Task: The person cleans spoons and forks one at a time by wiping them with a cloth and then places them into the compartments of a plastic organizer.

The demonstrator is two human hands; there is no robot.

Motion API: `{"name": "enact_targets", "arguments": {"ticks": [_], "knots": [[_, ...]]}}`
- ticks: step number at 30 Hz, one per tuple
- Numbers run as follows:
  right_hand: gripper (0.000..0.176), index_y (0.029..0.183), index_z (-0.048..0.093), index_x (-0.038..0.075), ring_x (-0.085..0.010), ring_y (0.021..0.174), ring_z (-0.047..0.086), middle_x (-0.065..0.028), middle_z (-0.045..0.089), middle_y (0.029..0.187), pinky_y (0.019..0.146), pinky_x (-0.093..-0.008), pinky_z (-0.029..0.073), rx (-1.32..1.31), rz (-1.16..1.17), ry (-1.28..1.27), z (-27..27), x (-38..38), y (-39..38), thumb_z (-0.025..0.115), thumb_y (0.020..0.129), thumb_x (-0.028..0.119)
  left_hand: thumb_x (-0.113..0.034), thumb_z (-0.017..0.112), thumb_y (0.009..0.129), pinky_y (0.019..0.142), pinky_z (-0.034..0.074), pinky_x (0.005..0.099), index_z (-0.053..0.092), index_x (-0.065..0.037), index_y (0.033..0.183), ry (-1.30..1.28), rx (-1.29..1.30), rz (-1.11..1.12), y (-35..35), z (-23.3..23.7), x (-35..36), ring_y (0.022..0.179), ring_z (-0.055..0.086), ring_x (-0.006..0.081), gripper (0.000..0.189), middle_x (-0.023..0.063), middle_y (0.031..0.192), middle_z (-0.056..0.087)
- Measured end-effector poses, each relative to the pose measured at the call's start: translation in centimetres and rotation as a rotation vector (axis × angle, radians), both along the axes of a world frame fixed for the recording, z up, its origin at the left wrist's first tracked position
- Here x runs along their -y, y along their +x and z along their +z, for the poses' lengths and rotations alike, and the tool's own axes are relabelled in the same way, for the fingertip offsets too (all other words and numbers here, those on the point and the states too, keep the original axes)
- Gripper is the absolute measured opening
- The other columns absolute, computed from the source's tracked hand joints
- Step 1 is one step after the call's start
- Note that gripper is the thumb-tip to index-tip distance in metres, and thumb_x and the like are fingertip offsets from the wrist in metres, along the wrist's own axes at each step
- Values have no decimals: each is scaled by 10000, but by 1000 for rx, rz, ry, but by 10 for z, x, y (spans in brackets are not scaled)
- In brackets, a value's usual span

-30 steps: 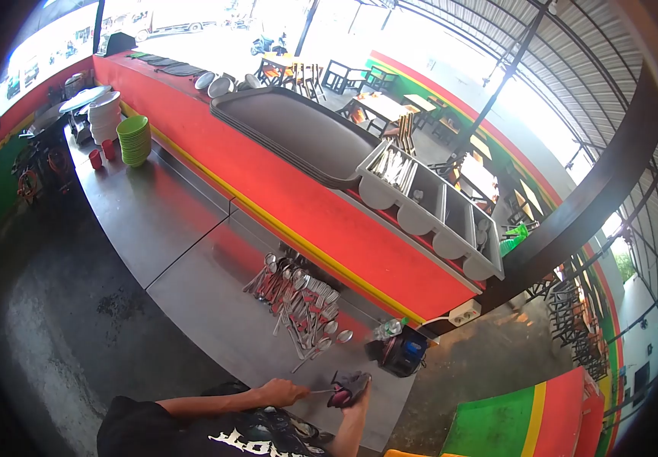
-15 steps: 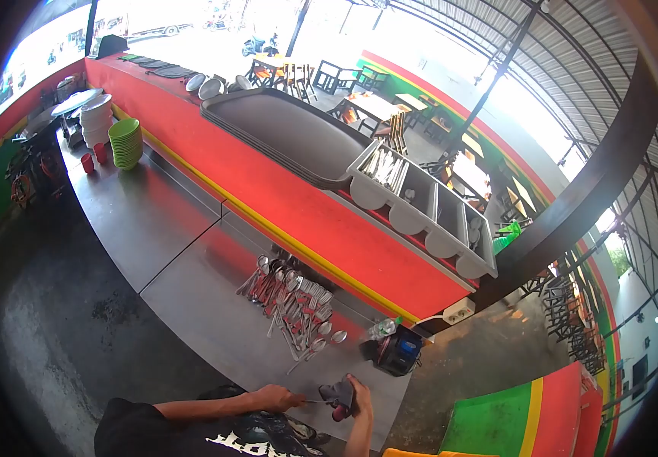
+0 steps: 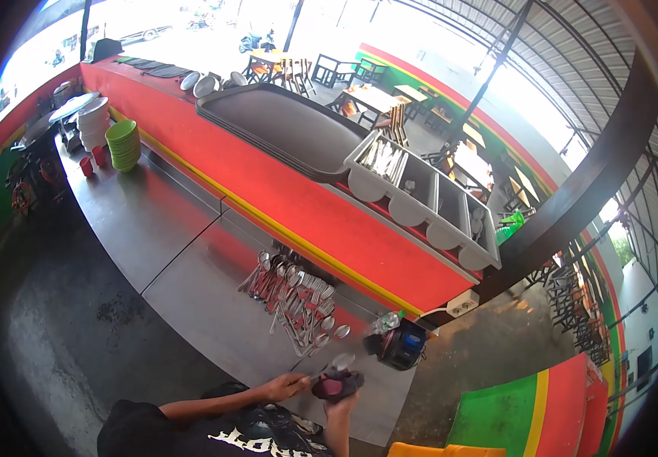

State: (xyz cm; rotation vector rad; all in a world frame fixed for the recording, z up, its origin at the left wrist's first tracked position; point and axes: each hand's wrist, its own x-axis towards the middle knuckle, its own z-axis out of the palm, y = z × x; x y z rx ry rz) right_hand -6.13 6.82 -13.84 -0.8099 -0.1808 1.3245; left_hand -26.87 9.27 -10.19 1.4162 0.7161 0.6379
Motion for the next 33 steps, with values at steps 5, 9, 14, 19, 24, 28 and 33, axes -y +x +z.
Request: {"name": "enact_targets", "arguments": {"ticks": [5, 9, 14, 19, 24, 28, 33], "knots": [[389, 1230, 553, 30, -211, 1019, 628, -71, 633, 1139, 932, -360, 488, 339, 116, -43, 38, -2, -31, 521, 977, 324, -187, 437, 1026, 689, 449, 348, 573, 8, 1006, -122, 42, 129, 18, -28, -10, 704, 484, 137, 239, 93, 751, 537], [300, 1207, 563, -10, -158, 999, 625, -79, 641, 1112, 895, -290, 493, 558, 108, -112, 43, -12, -39, 609, 931, 97, -167, 439, 1012, 693, 461, 372, 569, 20, 1053, 39, -21, 163, 15, -14, -10, 708, 553, 198, 232, 166, 765, 580], [331, 1173, 577, -4, -151, 937, 617, -73, 641, 1054, 829, -288, 500, 512, 31, -166, 58, -18, -43, 687, 879, 102, -207, 455, 1011, 634, 433, 353, 582, 2, 1059, 151, -78, 186, 8, -12, 2, 632, 483, 182, 249, 104, 676, 503], [364, 1178, 552, 13, -181, 938, 641, -88, 643, 1068, 819, -309, 530, 404, -80, -184, 57, -26, -25, 705, 852, 64, -293, 492, 1003, 582, 397, 336, 635, -39, 976, 68, -175, 59, -1, 18, 0, 603, 453, 145, 293, 81, 643, 500], [386, 1185, 518, 22, -182, 946, 631, -90, 624, 1078, 826, -316, 534, 375, -131, -142, 66, -30, -22, 697, 844, 50, -291, 512, 993, 561, 386, 325, 649, -32, 919, 84, -229, 28, -10, 22, -2, 581, 449, 136, 302, 63, 615, 501], [386, 1187, 512, 29, -179, 944, 627, -86, 622, 1069, 822, -315, 530, 352, -150, -128, 64, -30, -11, 688, 844, 47, -215, 542, 965, 569, 411, 355, 647, -31, 912, -39, -116, 23, -11, 15, 0, 554, 483, 173, 219, 100, 603, 530], [367, 1194, 523, 22, -158, 947, 618, -87, 623, 1072, 828, -309, 518, 483, 72, -170, 58, -20, -23, 662, 854, 43, -189, 519, 975, 562, 406, 353, 603, -4, 877, 36, -123, 95, -10, 31, 0, 551, 475, 176, 225, 99, 607, 518]]}}
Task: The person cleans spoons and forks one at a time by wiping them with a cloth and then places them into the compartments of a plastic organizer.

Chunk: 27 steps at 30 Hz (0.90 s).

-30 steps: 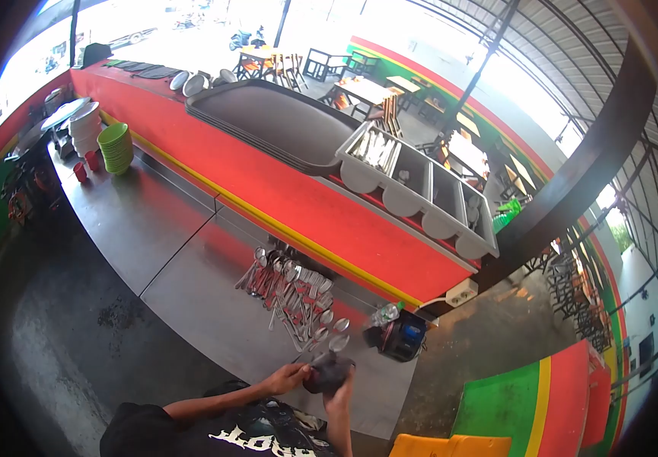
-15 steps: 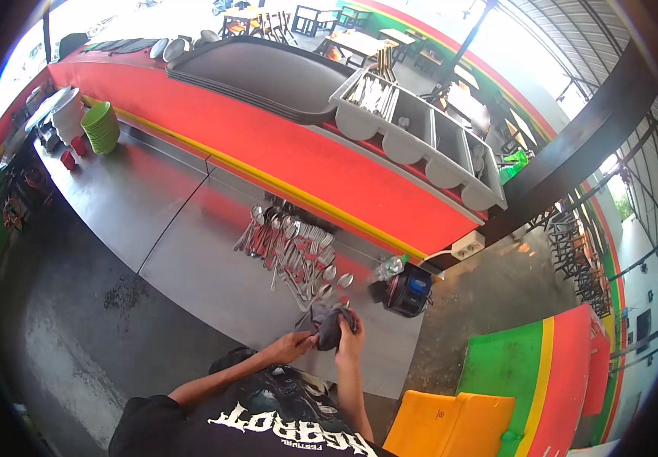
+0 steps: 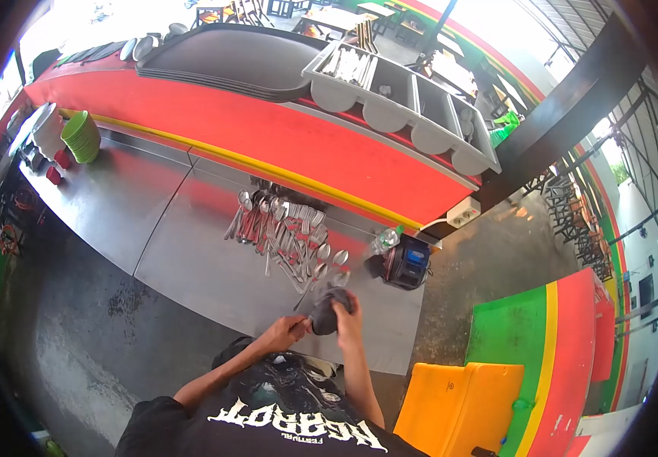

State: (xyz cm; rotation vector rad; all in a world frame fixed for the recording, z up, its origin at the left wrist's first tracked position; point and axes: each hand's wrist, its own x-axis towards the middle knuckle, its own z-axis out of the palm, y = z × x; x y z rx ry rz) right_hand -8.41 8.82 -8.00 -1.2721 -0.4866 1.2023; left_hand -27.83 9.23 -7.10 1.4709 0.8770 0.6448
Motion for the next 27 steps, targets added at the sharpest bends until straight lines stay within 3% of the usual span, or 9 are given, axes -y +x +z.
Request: {"name": "enact_targets", "arguments": {"ticks": [3, 8, 12, 18, 21, 22, 25, 26, 27], "knots": [[356, 1218, 513, 2, -172, 968, 616, -90, 618, 1092, 859, -311, 512, 109, 144, -57, -15, 8, -19, 611, 877, 38, -194, 510, 986, 562, 412, 354, 568, 6, 864, -5, -49, 68, 6, -1, -1, 550, 484, 182, 242, 100, 612, 518], [337, 1199, 523, 10, -154, 948, 614, -68, 626, 1063, 851, -295, 505, -19, 153, -91, -19, 12, -21, 613, 876, 43, -207, 501, 994, 557, 417, 359, 539, 0, 851, -58, -18, 100, 4, -10, 2, 546, 495, 195, 254, 95, 602, 520], [331, 1168, 537, 20, -154, 909, 624, -54, 636, 1012, 815, -301, 522, -99, 64, -100, -6, 14, -19, 651, 858, 50, -217, 498, 993, 556, 422, 369, 542, 1, 851, -27, -43, -3, 4, -11, 4, 542, 502, 206, 264, 100, 609, 523], [340, 1139, 542, 28, -169, 875, 633, -68, 630, 1010, 779, -323, 542, -88, -143, -67, 0, 17, 7, 690, 834, 48, -215, 515, 970, 653, 469, 428, 578, -9, 895, 30, -134, -208, 10, -13, 10, 734, 641, 368, 228, 190, 749, 631], [397, 1157, 531, 35, -165, 899, 627, -68, 628, 1019, 798, -312, 529, -104, -202, -46, -11, 23, 18, 720, 808, 47, -238, 526, 960, 697, 472, 450, 593, -19, 922, 38, -45, -224, 20, -21, 10, 833, 643, 405, 232, 220, 806, 648], [426, 1167, 525, 39, -161, 912, 623, -67, 628, 1022, 809, -304, 521, -116, -213, -34, -16, 26, 22, 734, 796, 48, -296, 530, 964, 685, 469, 438, 604, -14, 948, 10, -92, -245, 21, -18, 9, 788, 630, 390, 292, 218, 782, 623], [460, 1185, 512, 43, -165, 928, 617, -66, 621, 1030, 820, -297, 512, 25, -263, -24, -22, 34, 33, 739, 785, 51, -365, 528, 968, 664, 462, 410, 610, 3, 969, -125, -177, -12, 37, -16, 1, 748, 618, 333, 377, 200, 757, 591], [510, 1223, 484, 48, -162, 939, 610, -66, 616, 1033, 828, -298, 505, 59, -245, -27, -19, 37, 36, 735, 779, 37, -376, 567, 956, 641, 456, 363, 626, 1, 978, -120, -139, 100, 40, -3, -1, 753, 600, 236, 382, 148, 794, 594], [531, 1241, 470, 51, -161, 936, 609, -67, 616, 1030, 827, -302, 506, 109, -180, -24, -8, 40, 35, 732, 779, 30, -378, 577, 954, 651, 455, 342, 632, -5, 1002, -108, -94, 149, 45, -2, -5, 754, 592, 205, 381, 113, 796, 592]]}}
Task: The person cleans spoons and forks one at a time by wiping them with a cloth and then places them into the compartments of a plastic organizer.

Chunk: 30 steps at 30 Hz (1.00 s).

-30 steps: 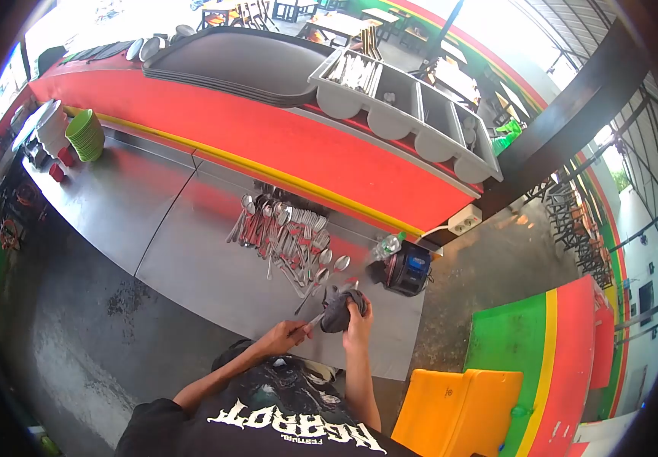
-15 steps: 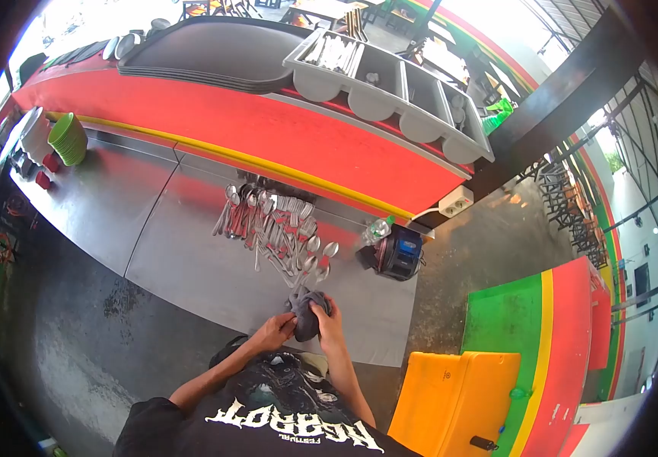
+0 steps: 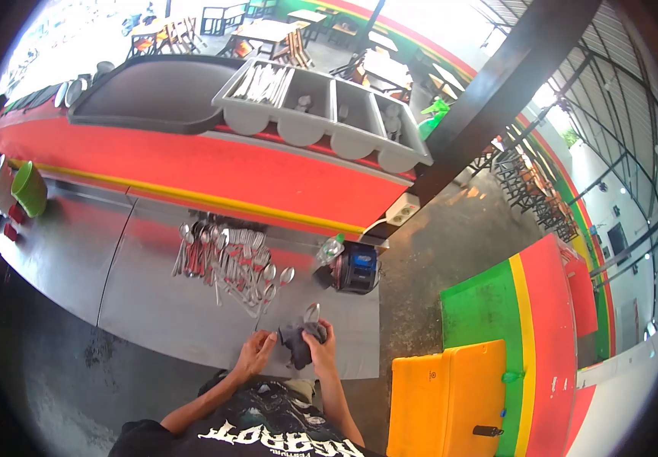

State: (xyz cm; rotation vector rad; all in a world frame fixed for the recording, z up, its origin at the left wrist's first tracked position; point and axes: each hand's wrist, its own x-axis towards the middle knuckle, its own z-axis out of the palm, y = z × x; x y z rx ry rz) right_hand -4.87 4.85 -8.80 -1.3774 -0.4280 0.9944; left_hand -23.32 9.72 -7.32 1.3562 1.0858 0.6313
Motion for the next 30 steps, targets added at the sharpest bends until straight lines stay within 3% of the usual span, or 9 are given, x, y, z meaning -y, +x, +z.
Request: {"name": "enact_targets", "arguments": {"ticks": [2, 7, 12, 13, 17, 21, 24, 27, 30], "knots": [[575, 1276, 441, 57, -158, 930, 607, -68, 615, 1025, 825, -309, 507, 101, 134, -16, 15, 4, 2, 727, 779, 18, -382, 597, 949, 670, 453, 298, 642, -15, 1051, 30, 84, 103, 9, -1, -3, 755, 576, 144, 383, 43, 799, 589], [718, 1373, 367, 71, -162, 1003, 585, -91, 570, 1082, 876, -316, 483, 333, 470, -6, 5, 7, 8, 694, 737, 0, -325, 707, 877, 677, 471, 296, 681, -11, 982, 30, 111, -12, 31, -12, -20, 820, 619, 159, 332, 79, 886, 654], [695, 1353, 381, 70, -175, 1027, 584, -99, 557, 1127, 921, -316, 465, 325, 462, 24, 5, -1, 13, 710, 742, 28, -304, 717, 871, 677, 433, 270, 679, 5, 934, -102, 149, -11, 42, -10, -35, 768, 559, 89, 318, 17, 811, 654], [685, 1344, 389, 69, -175, 1027, 585, -97, 561, 1123, 923, -317, 465, 307, 483, 4, 17, 0, 13, 715, 743, 33, -315, 694, 890, 660, 419, 273, 676, -42, 863, -150, 133, -12, 44, -6, -39, 740, 537, 71, 275, -18, 797, 631], [598, 1264, 482, 67, -150, 1015, 585, -77, 593, 1092, 913, -309, 468, 315, 553, 23, 12, 2, 22, 769, 741, 105, -360, 653, 923, 640, 384, 258, 639, -117, 807, -352, 395, 208, 58, -27, -66, 686, 494, 47, 270, -44, 754, 596], [580, 1244, 521, 66, -166, 1041, 585, -82, 610, 1102, 930, -320, 462, 307, 619, -24, 0, 9, 36, 798, 749, 186, -400, 595, 959, 616, 354, 229, 604, -138, 792, -312, 544, 399, 76, 16, -92, 637, 462, 39, 311, -59, 717, 560], [582, 1260, 523, 64, -203, 1082, 584, -103, 617, 1126, 963, -336, 446, 571, 613, -54, -28, 17, 53, 790, 768, 224, -398, 563, 978, 582, 345, 223, 581, -121, 783, -201, 572, 407, 76, 29, -110, 618, 449, 34, 340, -57, 699, 550], [600, 1269, 532, 61, -227, 1104, 584, -121, 619, 1134, 987, -346, 431, 534, 447, -46, -13, 13, 65, 794, 775, 277, -380, 547, 990, 559, 338, 217, 568, -110, 773, -67, 505, 402, 81, 41, -117, 607, 441, 29, 347, -50, 699, 549], [532, 1254, 558, 60, -223, 1106, 586, -116, 623, 1146, 982, -352, 436, 779, 274, 116, 15, 4, 72, 763, 822, 292, -319, 546, 995, 557, 340, 219, 591, -93, 801, 40, 451, 345, 98, 24, -101, 617, 452, 28, 302, -45, 700, 552]]}}
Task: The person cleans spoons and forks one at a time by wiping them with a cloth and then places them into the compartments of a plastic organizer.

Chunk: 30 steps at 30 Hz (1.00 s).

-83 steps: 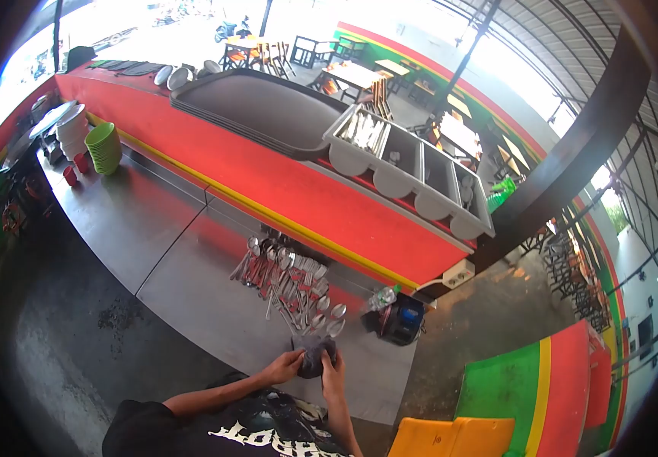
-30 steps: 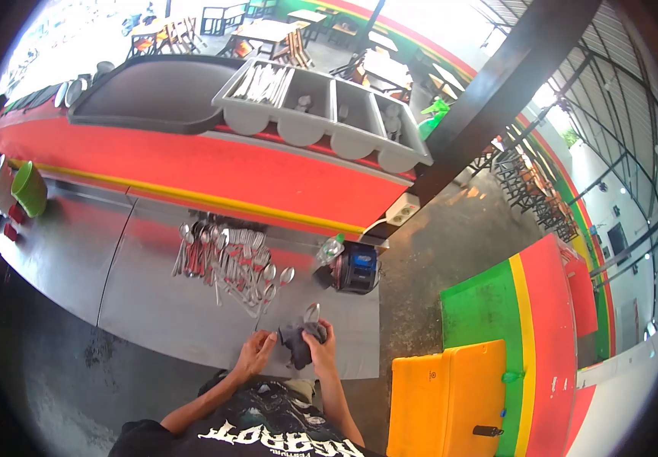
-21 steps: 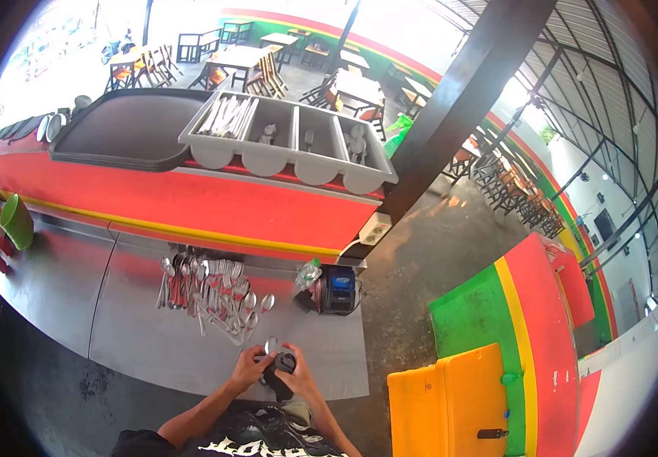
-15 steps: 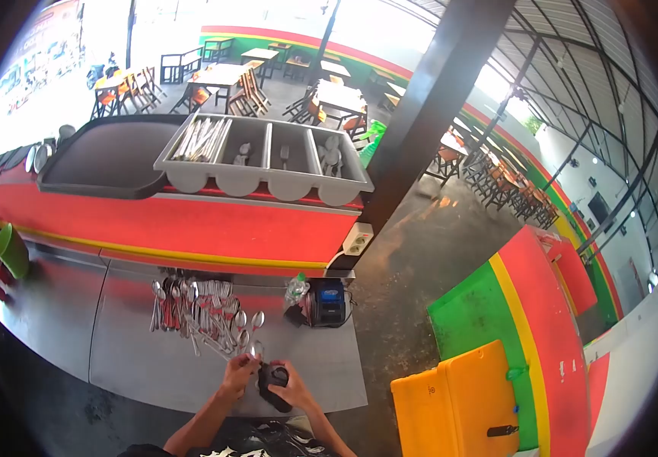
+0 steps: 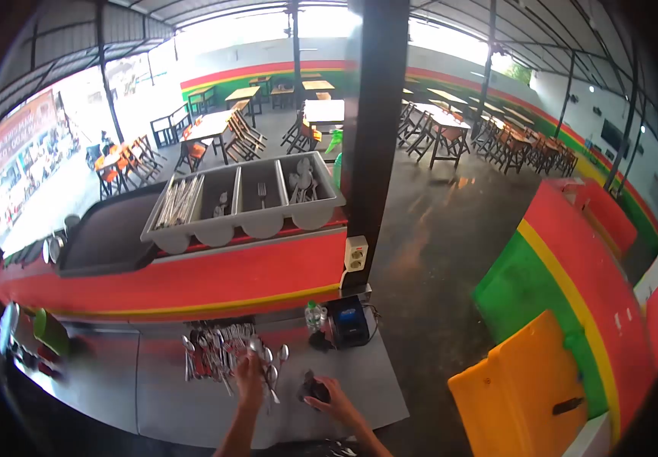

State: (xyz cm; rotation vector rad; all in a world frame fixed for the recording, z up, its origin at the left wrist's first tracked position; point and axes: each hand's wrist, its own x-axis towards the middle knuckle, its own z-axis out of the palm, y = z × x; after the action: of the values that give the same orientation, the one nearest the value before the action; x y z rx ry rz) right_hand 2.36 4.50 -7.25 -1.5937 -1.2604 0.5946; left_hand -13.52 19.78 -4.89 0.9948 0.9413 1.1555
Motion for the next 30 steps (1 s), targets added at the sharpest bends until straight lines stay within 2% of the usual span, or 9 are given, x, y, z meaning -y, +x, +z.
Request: {"name": "enact_targets", "arguments": {"ticks": [3, 6, 9, 12, 15, 18, 21, 24, 30], "knots": [[461, 1288, 553, 66, -233, 1065, 598, -113, 618, 1144, 976, -341, 428, -30, 291, -104, -31, -11, 20, 633, 934, 349, -289, 561, 988, 571, 352, 213, 613, -77, 835, 83, 7, -102, 34, 6, 18, 640, 476, 27, 267, -43, 704, 555], [413, 1257, 578, 28, -184, 1021, 607, -71, 626, 1118, 940, -330, 452, -689, 469, -331, -13, -20, 28, 521, 1001, 348, -323, 553, 991, 602, 366, 209, 607, -93, 827, -63, -37, -191, 55, 4, 19, 667, 497, 31, 288, -46, 713, 557], [391, 1153, 612, 15, -162, 979, 612, -55, 653, 1042, 872, -319, 481, -1263, 286, -251, -13, -16, 20, 467, 1022, 354, -375, 520, 1002, 643, 411, 228, 597, -118, 816, -150, 107, -220, 81, 13, 18, 669, 525, 48, 327, -40, 709, 566], [357, 1087, 628, 13, -124, 845, 595, -37, 640, 968, 799, -300, 486, -1314, 73, -204, -10, -13, 31, 503, 1010, 339, -357, 523, 1005, 629, 393, 220, 625, -48, 865, -114, 158, -306, 100, 17, 11, 696, 523, 48, 354, -22, 738, 593], [326, 1009, 635, 21, -107, 727, 568, -22, 624, 894, 752, -274, 480, -1158, -21, -105, 24, -19, 52, 513, 1008, 323, -334, 540, 999, 654, 429, 243, 638, -2, 933, -8, -57, -338, 116, 56, 15, 726, 552, 75, 352, 3, 793, 627], [294, 957, 629, 24, -96, 700, 573, -8, 614, 818, 709, -260, 481, -802, 19, -50, 27, -41, 81, 521, 1008, 293, -285, 553, 993, 659, 445, 249, 643, 24, 1018, 420, -366, -391, 131, 102, 7, 753, 566, 85, 323, 20, 832, 641], [254, 925, 614, 23, -63, 664, 551, 14, 580, 719, 605, -239, 448, -602, 41, 133, 102, -68, 94, 529, 1007, 248, -237, 557, 985, 638, 440, 250, 645, 28, 1027, 498, -109, -380, 150, 137, -23, 736, 554, 83, 283, 23, 807, 632], [224, 924, 594, 5, -47, 623, 535, 9, 563, 680, 547, -243, 418, -253, 96, 296, 174, -102, 113, 527, 1002, 204, -210, 544, 990, 629, 426, 239, 647, 27, 1015, 745, -233, -278, 162, 194, -61, 715, 536, 67, 259, 23, 773, 619], [230, 899, 589, -8, -90, 599, 581, -55, 572, 634, 544, -262, 434, -29, -4, 572, 277, -184, 121, 546, 979, 204, -213, 524, 999, 560, 403, 263, 670, -2, 984, 1009, -319, -74, 192, 294, -132, 614, 515, 73, 257, 34, 698, 599]]}}
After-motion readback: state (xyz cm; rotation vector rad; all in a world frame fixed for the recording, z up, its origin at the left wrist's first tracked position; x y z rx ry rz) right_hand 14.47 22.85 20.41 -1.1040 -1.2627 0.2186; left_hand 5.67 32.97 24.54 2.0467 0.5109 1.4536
